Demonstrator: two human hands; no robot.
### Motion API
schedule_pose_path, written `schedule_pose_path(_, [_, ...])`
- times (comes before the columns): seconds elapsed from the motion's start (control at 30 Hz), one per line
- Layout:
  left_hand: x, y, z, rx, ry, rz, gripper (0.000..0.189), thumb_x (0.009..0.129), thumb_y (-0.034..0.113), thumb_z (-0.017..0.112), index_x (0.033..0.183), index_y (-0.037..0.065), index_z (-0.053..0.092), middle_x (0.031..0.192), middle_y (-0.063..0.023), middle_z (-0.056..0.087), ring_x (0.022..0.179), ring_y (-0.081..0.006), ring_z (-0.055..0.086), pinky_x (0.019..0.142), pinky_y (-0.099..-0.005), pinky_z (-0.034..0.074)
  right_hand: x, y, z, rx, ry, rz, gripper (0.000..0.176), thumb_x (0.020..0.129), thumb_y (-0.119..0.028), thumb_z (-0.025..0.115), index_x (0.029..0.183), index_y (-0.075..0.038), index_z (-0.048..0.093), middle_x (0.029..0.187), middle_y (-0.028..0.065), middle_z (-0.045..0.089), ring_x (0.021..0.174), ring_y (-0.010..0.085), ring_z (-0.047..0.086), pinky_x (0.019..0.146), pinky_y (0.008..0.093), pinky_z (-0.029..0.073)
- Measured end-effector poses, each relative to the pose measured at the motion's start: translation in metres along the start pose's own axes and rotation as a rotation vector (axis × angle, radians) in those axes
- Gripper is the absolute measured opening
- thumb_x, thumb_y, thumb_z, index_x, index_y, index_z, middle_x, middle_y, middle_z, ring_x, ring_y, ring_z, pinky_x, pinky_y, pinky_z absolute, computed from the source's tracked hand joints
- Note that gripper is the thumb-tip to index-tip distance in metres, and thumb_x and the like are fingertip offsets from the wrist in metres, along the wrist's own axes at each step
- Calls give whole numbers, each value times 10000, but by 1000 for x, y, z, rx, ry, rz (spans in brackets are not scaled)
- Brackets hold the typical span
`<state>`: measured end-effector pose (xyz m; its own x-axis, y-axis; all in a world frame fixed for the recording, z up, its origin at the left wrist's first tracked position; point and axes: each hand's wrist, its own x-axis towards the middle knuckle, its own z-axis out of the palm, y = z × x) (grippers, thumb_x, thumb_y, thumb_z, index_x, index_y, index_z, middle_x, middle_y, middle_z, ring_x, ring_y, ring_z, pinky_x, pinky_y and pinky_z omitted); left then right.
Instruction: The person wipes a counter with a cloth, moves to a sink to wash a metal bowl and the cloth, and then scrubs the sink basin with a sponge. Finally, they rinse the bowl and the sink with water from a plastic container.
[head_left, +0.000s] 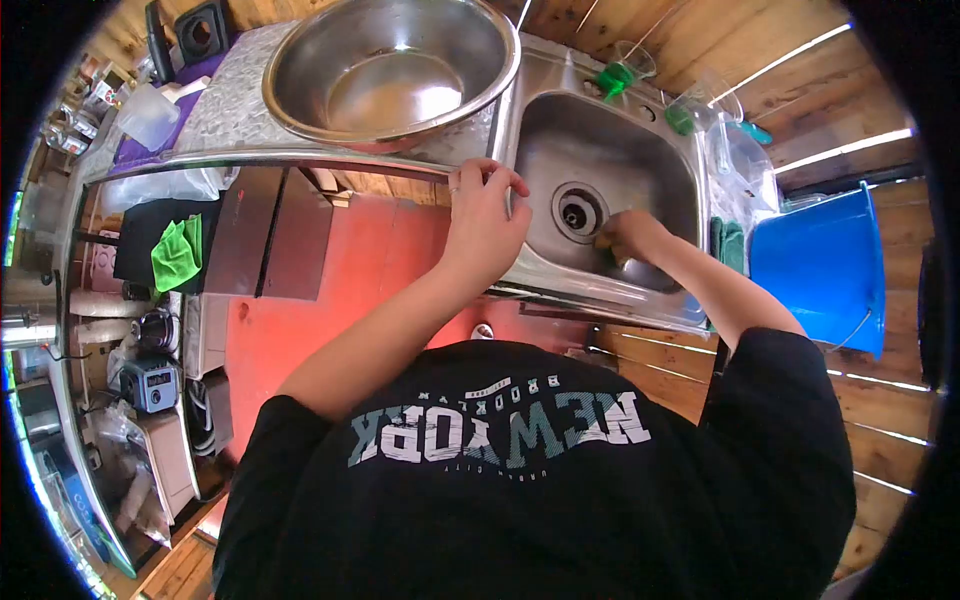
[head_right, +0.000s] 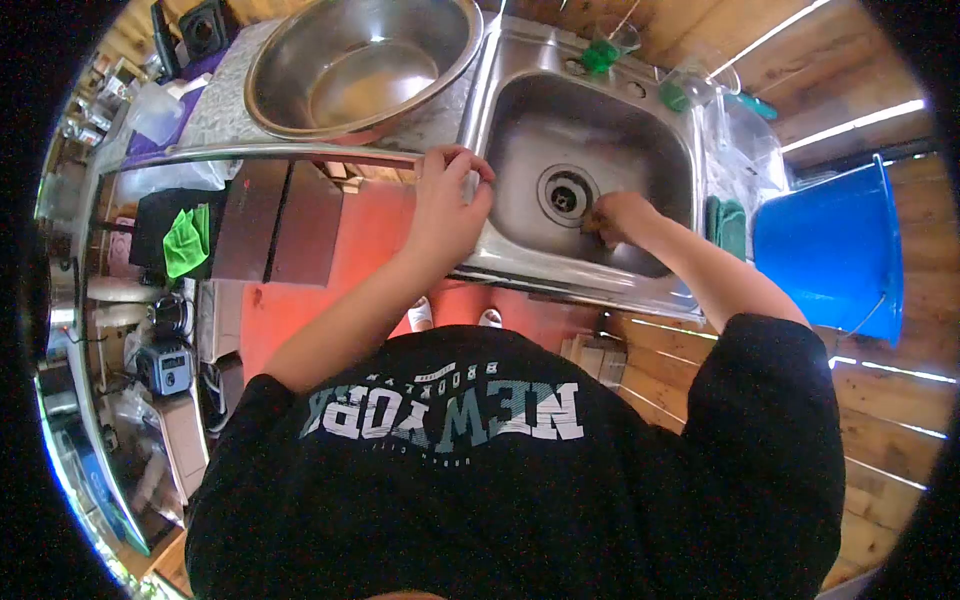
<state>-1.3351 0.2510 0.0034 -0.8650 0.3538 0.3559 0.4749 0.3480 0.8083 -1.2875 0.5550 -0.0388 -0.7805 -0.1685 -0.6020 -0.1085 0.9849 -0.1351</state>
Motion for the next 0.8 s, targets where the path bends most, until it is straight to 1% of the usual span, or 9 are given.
schedule_pose_path(0.1, [1, 0, -1, -9, 14, -3, 152, 722, 61, 587, 870, 46, 554, 1077, -181, 422, 1053, -379, 382, 918, -460, 342, 14, -5, -14, -348, 312, -121, 180, 743, -171, 613, 901, -106, 672, 1003, 96, 623, 865, 301, 598, 744, 395, 490])
schedule_pose_path(0.2, [2, 0, 1, -8, 19, 8, 150, 723, 58, 587, 868, 46, 552, 1072, -182, 423, 1046, -381, 386, 912, -460, 347, 49, 1, -22, -674, 365, -336, 147, 779, -184, 589, 877, -133, 686, 1029, 82, 605, 902, 295, 584, 776, 390, 481])
schedule_pose_path(0.23, [1, 0, -1, -3, 15, 13, 149, 723, 57, 587, 867, 47, 552, 1069, -182, 423, 1042, -381, 388, 909, -461, 349, 40, -19, -28, -619, 340, -349, 161, 769, -205, 594, 859, -118, 696, 979, 97, 633, 888, 282, 612, 751, 382, 496])
schedule_pose_path(0.33, [0, -1, -2, -12, 20, 6, 142, 723, 55, 586, 860, 47, 551, 1062, -182, 424, 1030, -383, 394, 897, -462, 355, 49, -32, -6, -322, -8, 156, 274, 695, -244, 659, 898, -60, 674, 966, 123, 630, 894, 309, 609, 779, 401, 492])
schedule_pose_path(0.43, [0, 3, -1, 1, 30, -5, 140, 719, 54, 588, 854, 48, 551, 1058, -182, 424, 1020, -385, 398, 888, -461, 361, 80, -25, 13, 162, 145, 318, 275, 702, -247, 660, 890, -47, 680, 950, 162, 644, 876, 322, 626, 769, 389, 503])
schedule_pose_path(0.53, [3, 3, -2, 0, 29, -23, 132, 726, 64, 591, 855, 61, 565, 1054, -173, 444, 1041, -376, 406, 906, -453, 356, 90, -25, 20, -529, 27, 107, 279, 716, -247, 647, 886, -27, 675, 931, 195, 644, 854, 336, 629, 743, 374, 504])
schedule_pose_path(0.6, [3, 2, -2, -2, 27, -23, 129, 729, 70, 593, 857, 67, 573, 1053, -168, 454, 1054, -372, 408, 917, -450, 353, 92, -21, 22, -343, 92, 197, 263, 718, -265, 649, 889, -69, 687, 937, 159, 659, 856, 323, 635, 738, 373, 508])
schedule_pose_path(0.73, [2, 3, 1, -8, 33, 0, 134, 727, 74, 599, 859, 67, 573, 1061, -169, 454, 1061, -374, 404, 919, -453, 353, 88, -27, 44, 645, 472, 474, 275, 709, -302, 660, 897, -104, 688, 901, 136, 665, 843, 319, 636, 731, 374, 506])
schedule_pose_path(0.8, [1, 3, 1, -18, 31, -1, 141, 720, 70, 598, 857, 64, 567, 1063, -173, 447, 1051, -379, 403, 910, -456, 356, 62, -18, 36, 423, 312, 206, 278, 694, -244, 668, 912, -72, 673, 951, 126, 637, 902, 313, 596, 798, 380, 482])
